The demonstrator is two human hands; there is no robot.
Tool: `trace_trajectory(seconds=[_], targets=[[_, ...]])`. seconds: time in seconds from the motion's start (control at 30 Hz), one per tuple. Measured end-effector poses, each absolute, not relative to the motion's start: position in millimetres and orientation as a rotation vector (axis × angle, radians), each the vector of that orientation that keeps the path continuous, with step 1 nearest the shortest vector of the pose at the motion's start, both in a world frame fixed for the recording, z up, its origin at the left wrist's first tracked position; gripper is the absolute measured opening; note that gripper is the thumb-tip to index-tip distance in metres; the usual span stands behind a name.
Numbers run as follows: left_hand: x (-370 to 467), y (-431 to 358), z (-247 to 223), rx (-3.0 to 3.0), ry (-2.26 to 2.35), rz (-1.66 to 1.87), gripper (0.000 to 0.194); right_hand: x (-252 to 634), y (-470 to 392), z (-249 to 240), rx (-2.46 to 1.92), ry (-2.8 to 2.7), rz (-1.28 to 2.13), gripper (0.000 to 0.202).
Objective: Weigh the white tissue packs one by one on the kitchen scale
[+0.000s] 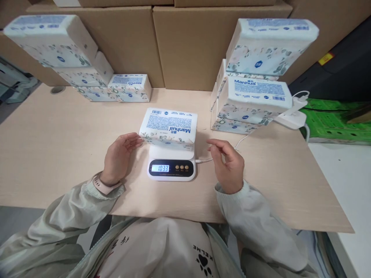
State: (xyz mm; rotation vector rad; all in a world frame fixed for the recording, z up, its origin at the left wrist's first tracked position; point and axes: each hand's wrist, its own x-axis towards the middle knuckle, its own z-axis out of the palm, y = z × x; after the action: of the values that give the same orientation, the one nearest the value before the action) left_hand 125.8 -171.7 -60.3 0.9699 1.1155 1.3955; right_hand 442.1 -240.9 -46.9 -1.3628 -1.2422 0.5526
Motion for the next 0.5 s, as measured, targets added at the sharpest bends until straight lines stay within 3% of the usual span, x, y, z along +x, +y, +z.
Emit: trace_trajectory(seconds=[0.33, 0.5], targets=[[122, -170, -59, 1.044, 1.122, 1.432, 0.044, 443, -240, -53, -1.392, -1.332, 0.539, 0.026], [125, -164, -42, 1.261, 1.088, 1.262, 0.07, 431, -226, -59, -1.421, -1.612, 0.566, 0.064]])
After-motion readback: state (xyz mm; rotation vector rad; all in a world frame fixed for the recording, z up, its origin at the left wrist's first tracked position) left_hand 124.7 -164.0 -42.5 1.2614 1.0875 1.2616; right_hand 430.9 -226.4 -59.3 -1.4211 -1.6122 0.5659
